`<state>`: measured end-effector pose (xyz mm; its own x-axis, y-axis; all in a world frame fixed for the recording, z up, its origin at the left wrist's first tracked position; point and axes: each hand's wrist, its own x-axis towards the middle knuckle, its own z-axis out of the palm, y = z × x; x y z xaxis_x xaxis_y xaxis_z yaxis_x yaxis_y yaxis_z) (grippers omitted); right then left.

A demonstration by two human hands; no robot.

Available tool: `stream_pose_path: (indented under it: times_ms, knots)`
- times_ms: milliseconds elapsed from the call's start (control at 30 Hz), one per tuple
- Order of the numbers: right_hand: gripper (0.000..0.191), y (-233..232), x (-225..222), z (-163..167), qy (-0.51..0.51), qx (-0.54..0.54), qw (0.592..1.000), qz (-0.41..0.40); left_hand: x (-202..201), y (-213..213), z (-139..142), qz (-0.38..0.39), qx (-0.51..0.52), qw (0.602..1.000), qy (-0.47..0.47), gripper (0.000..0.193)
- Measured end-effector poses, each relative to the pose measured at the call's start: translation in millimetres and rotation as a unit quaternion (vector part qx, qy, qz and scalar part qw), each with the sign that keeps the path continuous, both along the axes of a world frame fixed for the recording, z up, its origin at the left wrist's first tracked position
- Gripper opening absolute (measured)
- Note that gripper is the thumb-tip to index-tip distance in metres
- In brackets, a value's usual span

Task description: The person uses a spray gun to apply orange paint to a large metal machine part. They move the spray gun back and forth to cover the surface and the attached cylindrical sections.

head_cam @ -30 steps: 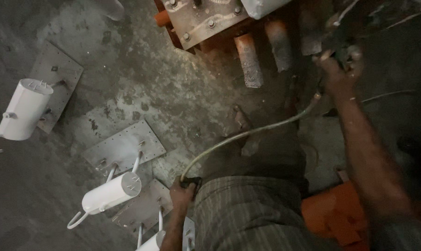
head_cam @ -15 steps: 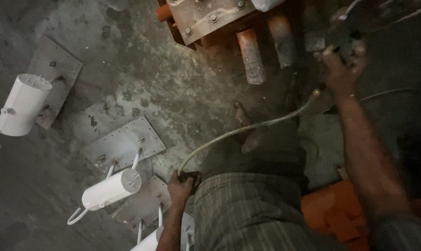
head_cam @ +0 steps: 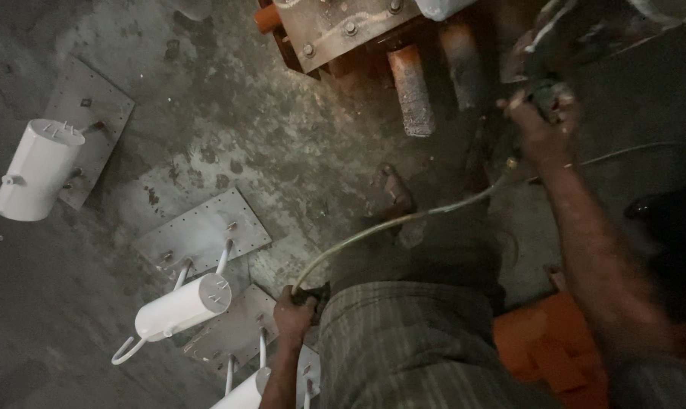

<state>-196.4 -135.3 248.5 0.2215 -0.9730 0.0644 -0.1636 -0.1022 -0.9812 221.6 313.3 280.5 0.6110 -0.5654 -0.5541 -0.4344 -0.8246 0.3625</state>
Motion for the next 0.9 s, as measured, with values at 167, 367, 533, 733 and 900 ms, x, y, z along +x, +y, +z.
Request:
stream_pose_path:
  times_ms: [167,367,533,733,900]
  knots:
    - [0.005,-7,-5,-14,-0.152,0.054,0.985,-0.056,-4,-7,6,0.029,0.060,0.997,0.023,0.035]
    - [0.009,-11,-2,-6,-0.111,0.019,0.994,-0.003,-2,-12,6,-0.010,0.002,1.000,-0.010,0.035]
    - [0.007,-8,14,16,-0.106,0.047,0.993,-0.032,-1,-8,4,0.047,0.027,0.998,0.021,0.038]
    - [0.009,10,15,4,-0.098,0.045,0.994,-0.022,6,7,4,0.025,0.053,0.998,-0.009,0.042]
    - [0.005,-7,11,-17,-0.111,-0.013,0.993,-0.026,4,18,-4,0.024,-0.011,1.000,0.003,0.038]
